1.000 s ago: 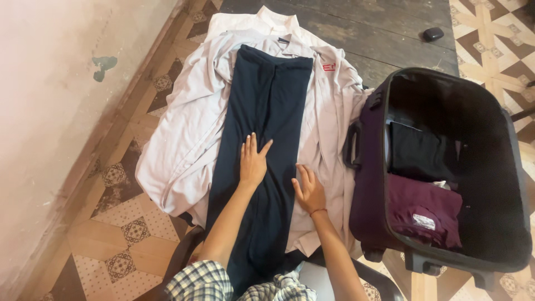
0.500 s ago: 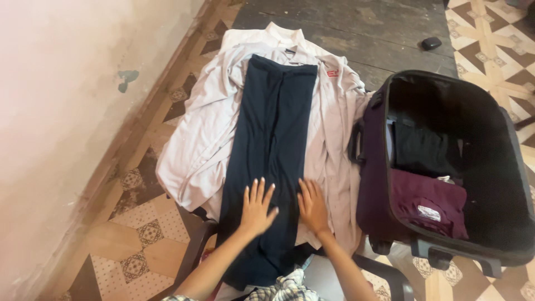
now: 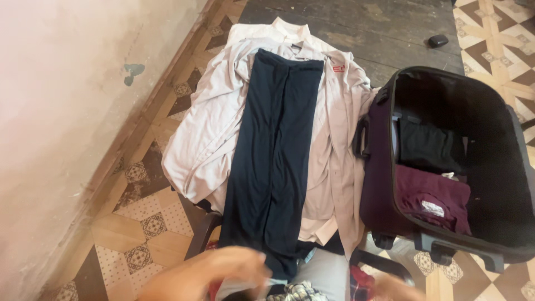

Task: The person folds a pair of dark trousers on a chair and places them into an open suitcase. They then pick up a light-colored shirt, button it up, and begin folding it.

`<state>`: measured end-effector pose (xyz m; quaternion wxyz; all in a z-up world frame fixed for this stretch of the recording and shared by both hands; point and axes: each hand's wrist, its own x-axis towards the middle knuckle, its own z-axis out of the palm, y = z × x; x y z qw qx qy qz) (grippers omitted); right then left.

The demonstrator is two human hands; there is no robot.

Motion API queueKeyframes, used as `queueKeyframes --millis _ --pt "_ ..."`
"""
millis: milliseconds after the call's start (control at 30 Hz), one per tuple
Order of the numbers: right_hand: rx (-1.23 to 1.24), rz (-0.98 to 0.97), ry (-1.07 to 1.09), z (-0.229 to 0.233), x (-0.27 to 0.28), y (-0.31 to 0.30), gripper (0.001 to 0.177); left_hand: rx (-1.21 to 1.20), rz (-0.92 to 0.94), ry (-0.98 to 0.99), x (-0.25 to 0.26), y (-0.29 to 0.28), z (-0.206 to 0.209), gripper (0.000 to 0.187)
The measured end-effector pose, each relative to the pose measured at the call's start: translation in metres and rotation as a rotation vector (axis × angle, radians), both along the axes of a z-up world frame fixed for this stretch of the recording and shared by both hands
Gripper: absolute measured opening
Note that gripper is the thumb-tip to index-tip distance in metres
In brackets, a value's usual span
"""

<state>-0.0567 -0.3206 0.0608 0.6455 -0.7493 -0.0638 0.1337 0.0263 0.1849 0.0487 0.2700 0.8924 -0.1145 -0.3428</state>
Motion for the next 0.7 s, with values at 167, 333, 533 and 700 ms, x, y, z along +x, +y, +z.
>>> queueKeyframes --millis 167,333,533,700 --pt "0.124 -0.227 -0.255 0.113 0.061 0.010 0.041 0.000 0.256 -0.193 0.001 0.046 0.013 0.086" --pt "0.173 -0.261 -0.312 0.131 0.082 0.028 0.039 0.008 0.415 -0.285 -0.038 0.058 0.017 0.081" --pt "0.182 -0.282 -0.315 0.125 0.074 0.024 0.036 0.004 0.428 -0.256 -0.077 0.066 0.018 0.076" --pt "0.201 -0.293 -0.300 0.118 0.068 0.021 0.034 -0.004 0.336 -0.161 -0.101 0.069 0.017 0.071"
